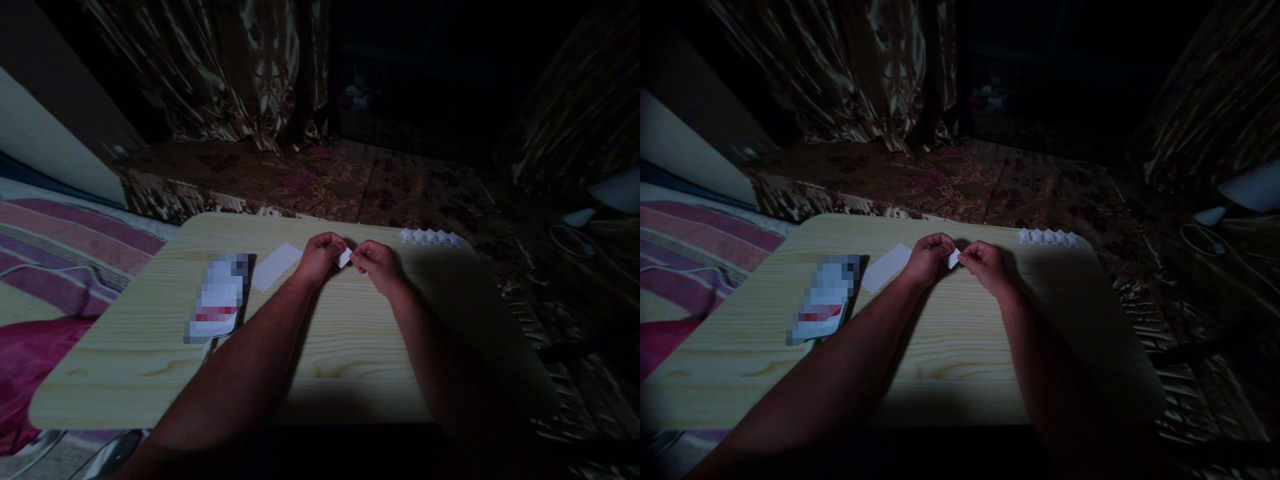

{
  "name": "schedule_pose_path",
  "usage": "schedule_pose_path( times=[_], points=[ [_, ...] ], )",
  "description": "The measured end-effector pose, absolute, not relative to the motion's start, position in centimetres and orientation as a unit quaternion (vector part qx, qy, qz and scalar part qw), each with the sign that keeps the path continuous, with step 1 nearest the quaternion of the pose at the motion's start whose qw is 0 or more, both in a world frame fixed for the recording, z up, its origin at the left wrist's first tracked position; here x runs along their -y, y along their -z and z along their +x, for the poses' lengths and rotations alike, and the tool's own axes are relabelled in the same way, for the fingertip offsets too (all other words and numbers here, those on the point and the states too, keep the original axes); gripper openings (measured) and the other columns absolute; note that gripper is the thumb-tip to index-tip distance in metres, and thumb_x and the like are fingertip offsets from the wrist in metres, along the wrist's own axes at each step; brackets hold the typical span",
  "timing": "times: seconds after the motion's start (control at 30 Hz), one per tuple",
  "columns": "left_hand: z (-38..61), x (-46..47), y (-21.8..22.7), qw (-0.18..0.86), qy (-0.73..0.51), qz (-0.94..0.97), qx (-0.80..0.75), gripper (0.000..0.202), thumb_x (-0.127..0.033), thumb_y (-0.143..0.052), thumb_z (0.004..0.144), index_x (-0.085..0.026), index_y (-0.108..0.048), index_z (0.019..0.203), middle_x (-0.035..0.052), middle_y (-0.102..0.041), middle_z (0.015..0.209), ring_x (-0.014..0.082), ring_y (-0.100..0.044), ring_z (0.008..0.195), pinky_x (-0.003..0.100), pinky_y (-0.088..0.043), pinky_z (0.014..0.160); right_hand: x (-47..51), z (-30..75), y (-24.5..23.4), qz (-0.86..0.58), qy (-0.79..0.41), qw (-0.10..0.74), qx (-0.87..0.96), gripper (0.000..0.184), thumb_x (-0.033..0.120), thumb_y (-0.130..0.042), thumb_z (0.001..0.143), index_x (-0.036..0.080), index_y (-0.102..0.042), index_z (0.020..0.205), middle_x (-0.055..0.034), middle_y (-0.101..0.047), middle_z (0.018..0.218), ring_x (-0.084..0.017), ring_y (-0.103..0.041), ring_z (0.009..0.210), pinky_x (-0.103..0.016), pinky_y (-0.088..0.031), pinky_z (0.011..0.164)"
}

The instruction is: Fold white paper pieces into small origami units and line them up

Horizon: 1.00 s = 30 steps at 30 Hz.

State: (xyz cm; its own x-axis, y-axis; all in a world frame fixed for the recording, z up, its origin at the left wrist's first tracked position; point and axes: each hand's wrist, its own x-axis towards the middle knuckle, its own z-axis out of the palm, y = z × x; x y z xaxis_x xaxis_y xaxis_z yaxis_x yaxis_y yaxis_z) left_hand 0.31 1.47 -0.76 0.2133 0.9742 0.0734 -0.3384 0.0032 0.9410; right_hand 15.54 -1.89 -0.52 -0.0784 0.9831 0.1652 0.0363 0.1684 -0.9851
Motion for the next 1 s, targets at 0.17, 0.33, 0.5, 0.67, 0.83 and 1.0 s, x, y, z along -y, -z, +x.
schedule_pose_path(
  times=[0.17,0.33,0.5,0.67,0.83,1.0],
  points=[
    [0.33,-1.54,0.83,0.626,-0.517,0.476,-0.339,0.010,-0.021,-0.068,0.063,-0.014,-0.062,0.067,-0.0008,-0.057,0.057,0.0085,-0.045,0.047,0.023,-0.032,0.048,1.79,15.79,0.60,-0.428,-0.473,0.509,0.578,0.023,0.037,-0.070,0.073,0.019,-0.057,0.070,0.0047,-0.051,0.055,-0.008,-0.042,0.049,-0.024,-0.031,0.049],
    [0.39,-1.35,0.51,0.638,-0.512,0.473,-0.327,0.014,-0.025,-0.070,0.065,-0.014,-0.061,0.068,-0.0022,-0.055,0.054,0.0079,-0.044,0.046,0.023,-0.031,0.048,1.59,15.87,0.82,-0.420,-0.481,0.521,0.567,0.023,0.037,-0.070,0.072,0.019,-0.057,0.071,0.0048,-0.051,0.055,-0.009,-0.042,0.050,-0.024,-0.031,0.050],
    [0.40,-1.13,0.14,0.634,-0.503,0.494,-0.318,0.022,-0.029,-0.075,0.065,-0.013,-0.061,0.070,-0.0007,-0.059,0.061,0.0081,-0.047,0.051,0.023,-0.034,0.051,1.51,15.92,0.91,-0.404,-0.492,0.529,0.561,0.021,0.035,-0.070,0.073,0.019,-0.056,0.071,0.0048,-0.052,0.056,-0.008,-0.042,0.049,-0.024,-0.031,0.049],
    [0.37,-1.12,-0.07,0.638,-0.493,0.501,-0.315,0.025,-0.031,-0.076,0.064,-0.013,-0.061,0.070,-0.0011,-0.058,0.059,0.0078,-0.047,0.050,0.023,-0.035,0.051,1.60,15.87,0.79,-0.404,-0.491,0.525,0.566,0.022,0.036,-0.070,0.073,0.019,-0.056,0.071,0.0051,-0.051,0.056,-0.008,-0.042,0.049,-0.024,-0.031,0.049],
    [0.23,-1.17,-0.11,0.633,-0.478,0.519,-0.319,0.024,-0.030,-0.076,0.064,-0.012,-0.061,0.069,-0.0003,-0.059,0.060,0.0080,-0.047,0.051,0.023,-0.035,0.050,1.66,15.88,0.71,-0.398,-0.489,0.526,0.570,0.020,0.034,-0.069,0.074,0.019,-0.057,0.072,0.0052,-0.051,0.055,-0.009,-0.042,0.049,-0.024,-0.031,0.049],
    [0.07,-1.17,-0.08,0.654,-0.462,0.517,-0.302,0.020,-0.025,-0.075,0.063,-0.013,-0.061,0.067,-0.0016,-0.056,0.055,0.0074,-0.044,0.047,0.023,-0.032,0.047,1.75,15.85,0.54,-0.392,-0.494,0.519,0.577,0.018,0.032,-0.069,0.074,0.019,-0.057,0.070,0.0051,-0.051,0.055,-0.008,-0.042,0.049,-0.024,-0.031,0.049]
  ],
)
